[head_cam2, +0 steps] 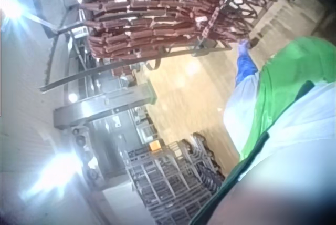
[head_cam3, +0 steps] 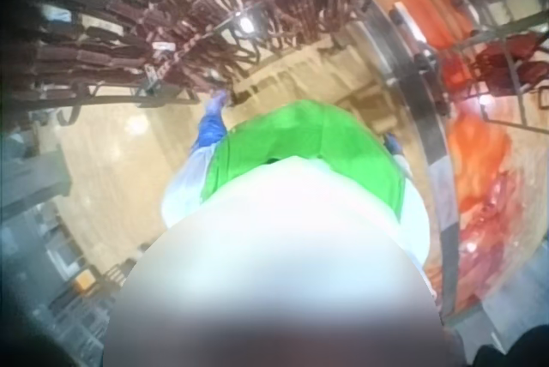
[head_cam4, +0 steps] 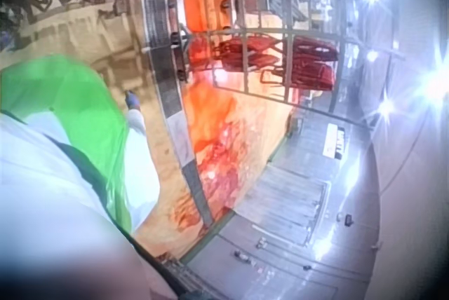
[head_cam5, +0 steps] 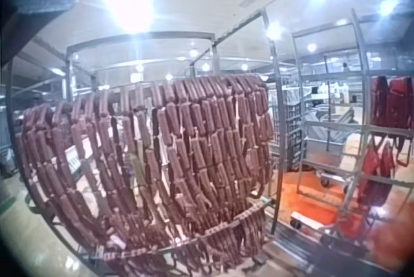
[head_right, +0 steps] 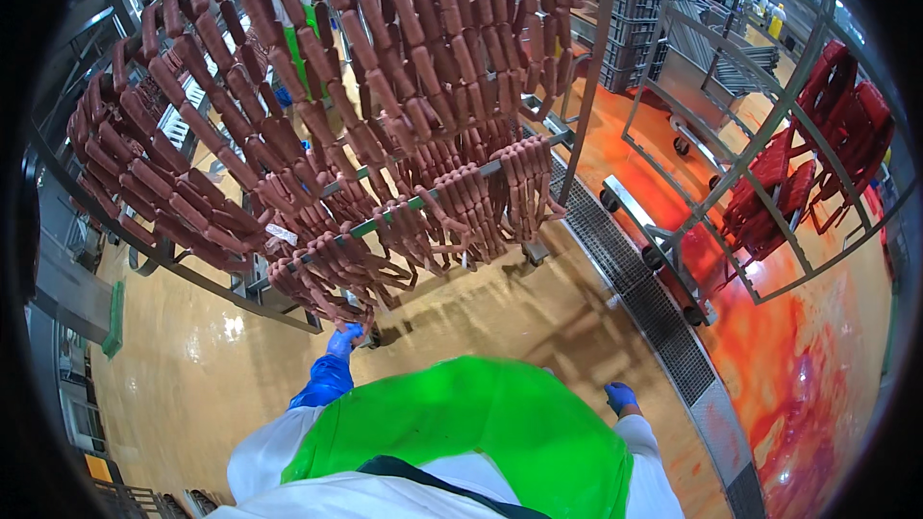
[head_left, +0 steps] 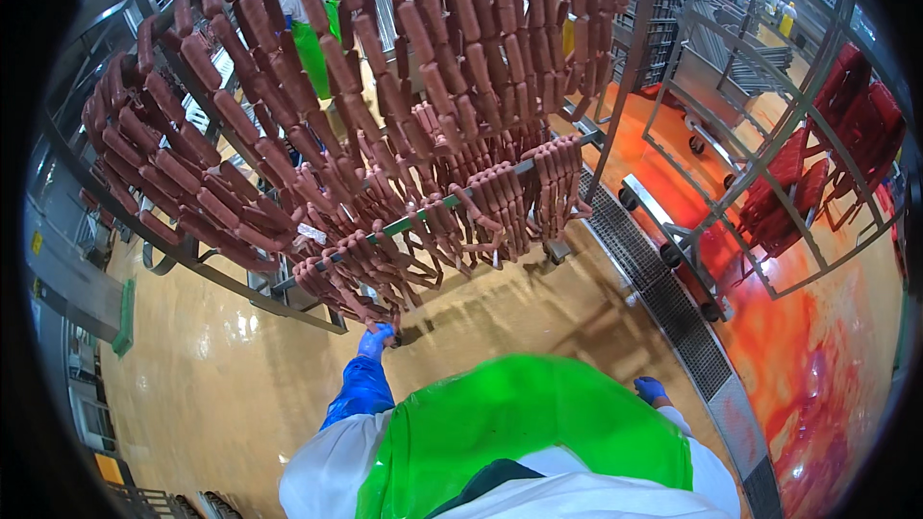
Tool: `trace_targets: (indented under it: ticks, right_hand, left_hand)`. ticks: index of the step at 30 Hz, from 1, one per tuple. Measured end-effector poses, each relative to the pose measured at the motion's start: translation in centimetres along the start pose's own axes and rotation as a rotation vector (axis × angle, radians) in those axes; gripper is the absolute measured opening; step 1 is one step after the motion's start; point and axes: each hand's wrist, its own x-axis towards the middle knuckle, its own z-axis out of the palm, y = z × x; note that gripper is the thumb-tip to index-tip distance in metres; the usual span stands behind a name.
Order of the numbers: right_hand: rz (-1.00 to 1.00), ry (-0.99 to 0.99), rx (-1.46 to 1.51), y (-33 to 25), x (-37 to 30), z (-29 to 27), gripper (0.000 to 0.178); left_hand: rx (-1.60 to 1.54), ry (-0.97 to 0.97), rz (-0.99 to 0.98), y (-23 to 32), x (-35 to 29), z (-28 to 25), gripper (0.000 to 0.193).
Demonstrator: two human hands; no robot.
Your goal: The person inspects hanging sausages on metal racks in a food processing facility. They then walk through the area and pick up a large metal bin containing ground meat, moving it to a different location among other bins.
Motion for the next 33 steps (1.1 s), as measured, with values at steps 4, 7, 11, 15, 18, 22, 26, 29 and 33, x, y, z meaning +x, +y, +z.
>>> trace_targets:
  ticks: [4,7,11,15,18,22,26,29,33]
  right_hand:
    - [-0.138,-0.101,-0.384,0.7,3.2,-5.6,0.043]
    - [-0.197,-0.052,-0.316,-0.2,3.8,-8.7,0.04]
    - [-0.158,-0.007,-0.261,-0.5,7.4,-12.9,0.042]
    - [-0.107,-0.005,-0.128,-2.3,12.2,-15.1,0.032]
    - [-0.151,-0.112,-0.042,-4.3,13.8,-14.4,0.027]
    - [-0.236,-0.186,-0.073,-7.0,14.4,-12.3,0.027]
    - [-0.138,-0.311,-0.185,-5.0,15.6,-11.1,0.029]
    - [0.0,-0.355,-0.266,-2.9,16.7,-11.6,0.031]
    - [0.075,-0.324,-0.191,-3.9,16.3,-12.5,0.033]
  left_hand:
    - [0.117,0.192,-0.1,-3.6,-2.4,4.2,0.027]
    - [0.145,0.4,-0.194,-4.1,-4.4,5.7,0.033]
    - [-0.011,0.566,-0.145,-3.2,-5.7,7.0,0.031]
    - [-0.252,0.556,0.006,-2.0,-7.4,9.2,0.026]
    - [-0.019,0.475,-0.08,-0.2,-9.1,10.5,0.02]
    - [0.221,0.357,-0.264,-0.8,-12.0,11.1,0.03]
    - [0.254,0.41,-0.257,-2.6,-14.3,12.5,0.045]
    - [0.212,0.526,-0.212,-3.4,-15.6,13.2,0.042]
    - [0.276,0.708,-0.306,-1.2,-15.6,15.0,0.038]
